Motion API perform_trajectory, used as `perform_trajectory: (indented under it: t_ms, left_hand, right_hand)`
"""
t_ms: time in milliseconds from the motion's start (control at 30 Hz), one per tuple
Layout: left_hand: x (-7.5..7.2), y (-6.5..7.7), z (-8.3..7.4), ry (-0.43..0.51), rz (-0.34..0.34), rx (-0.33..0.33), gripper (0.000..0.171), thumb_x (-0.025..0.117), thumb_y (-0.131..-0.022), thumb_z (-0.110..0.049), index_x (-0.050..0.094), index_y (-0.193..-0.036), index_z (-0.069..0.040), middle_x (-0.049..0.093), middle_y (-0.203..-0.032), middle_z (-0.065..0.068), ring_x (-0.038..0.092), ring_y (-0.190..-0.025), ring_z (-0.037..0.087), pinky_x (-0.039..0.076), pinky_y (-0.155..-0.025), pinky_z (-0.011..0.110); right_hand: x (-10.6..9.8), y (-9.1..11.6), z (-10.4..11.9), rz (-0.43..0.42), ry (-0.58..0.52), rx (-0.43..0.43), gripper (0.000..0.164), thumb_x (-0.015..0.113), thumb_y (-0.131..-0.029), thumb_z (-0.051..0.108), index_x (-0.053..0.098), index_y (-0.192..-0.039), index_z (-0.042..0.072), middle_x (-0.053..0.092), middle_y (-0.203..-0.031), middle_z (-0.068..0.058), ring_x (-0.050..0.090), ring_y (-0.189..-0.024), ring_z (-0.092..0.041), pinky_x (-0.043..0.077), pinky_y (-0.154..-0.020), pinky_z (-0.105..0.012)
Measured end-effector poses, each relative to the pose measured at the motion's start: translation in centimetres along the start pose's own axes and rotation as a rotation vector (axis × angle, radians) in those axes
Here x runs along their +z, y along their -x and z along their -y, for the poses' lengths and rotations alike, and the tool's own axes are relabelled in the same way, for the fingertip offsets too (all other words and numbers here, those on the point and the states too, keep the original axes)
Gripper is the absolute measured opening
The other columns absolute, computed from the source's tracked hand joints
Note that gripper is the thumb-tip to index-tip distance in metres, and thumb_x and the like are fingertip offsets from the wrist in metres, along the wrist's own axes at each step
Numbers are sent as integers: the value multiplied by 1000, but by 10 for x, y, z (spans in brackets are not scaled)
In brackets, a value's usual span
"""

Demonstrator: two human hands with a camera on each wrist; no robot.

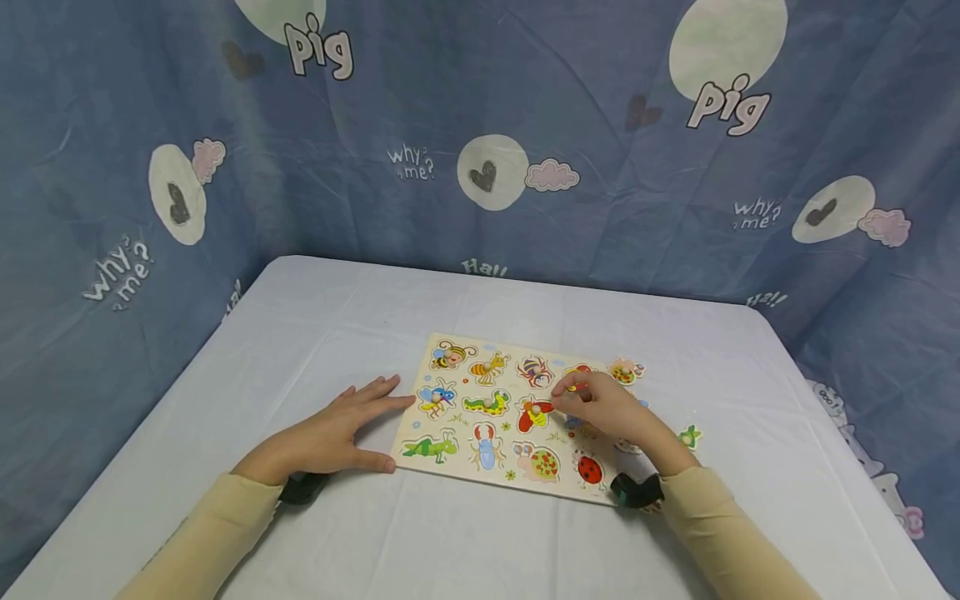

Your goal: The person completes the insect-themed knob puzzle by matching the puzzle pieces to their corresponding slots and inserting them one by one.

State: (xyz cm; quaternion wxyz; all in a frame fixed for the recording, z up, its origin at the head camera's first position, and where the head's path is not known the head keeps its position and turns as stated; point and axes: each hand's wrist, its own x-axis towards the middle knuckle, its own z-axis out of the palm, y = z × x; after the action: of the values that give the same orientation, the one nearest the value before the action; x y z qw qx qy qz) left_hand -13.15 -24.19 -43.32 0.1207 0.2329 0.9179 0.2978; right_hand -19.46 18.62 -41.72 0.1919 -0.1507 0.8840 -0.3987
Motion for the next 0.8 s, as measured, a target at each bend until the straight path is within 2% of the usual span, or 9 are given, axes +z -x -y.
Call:
perform_trajectory:
  t_ms: [133, 200, 433, 600, 800]
  left_hand:
    - [0, 0, -1, 2, 1, -3, 94, 90, -82, -52, 50, -162, -26, 23, -179, 19, 17, -165, 49, 9, -129, 78]
    - [-1, 0, -1, 0, 2, -5, 94, 90, -82, -52, 50, -162, -26, 24, -179, 20, 17, -165, 49, 10, -129, 78]
    - [-2, 0, -2, -1, -2, 3, 94, 90, -82, -52, 50, -162, -24, 24, -178, 20, 17, -165, 49, 10, -128, 78]
    - [-1, -1, -1, -2, 0, 4, 95, 90, -82, -53, 50, -162, -24, 24, -178, 20, 18, -165, 49, 10, -129, 78]
    - [0, -1, 0, -6, 2, 5, 94, 90, -81, -54, 50, -162, -26, 24, -178, 20, 18, -165, 49, 11, -128, 79]
  right_hand:
    - [-14, 5, -6, -37, 33, -14, 26, 70, -105, 31, 72, -121, 11, 68, -84, -6, 49, -65, -16, 41, -58, -29]
    - [-20, 8, -10, -50, 42, -17, 25, 71, -105, 30, 73, -120, 11, 63, -79, -7, 48, -63, -16, 41, -56, -27]
    - [-37, 14, -23, -111, 111, -21, 23, 72, -104, 28, 75, -119, 11, 56, -100, -7, 50, -65, -14, 45, -56, -26]
    - [-47, 19, -32, -131, 136, 9, 24, 71, -104, 28, 74, -120, 10, 54, -74, -3, 48, -60, -16, 43, -55, -29]
    - [-57, 25, -43, -155, 185, 18, 28, 72, -103, 29, 75, -122, 8, 54, -68, 0, 47, -60, -14, 41, -55, -27]
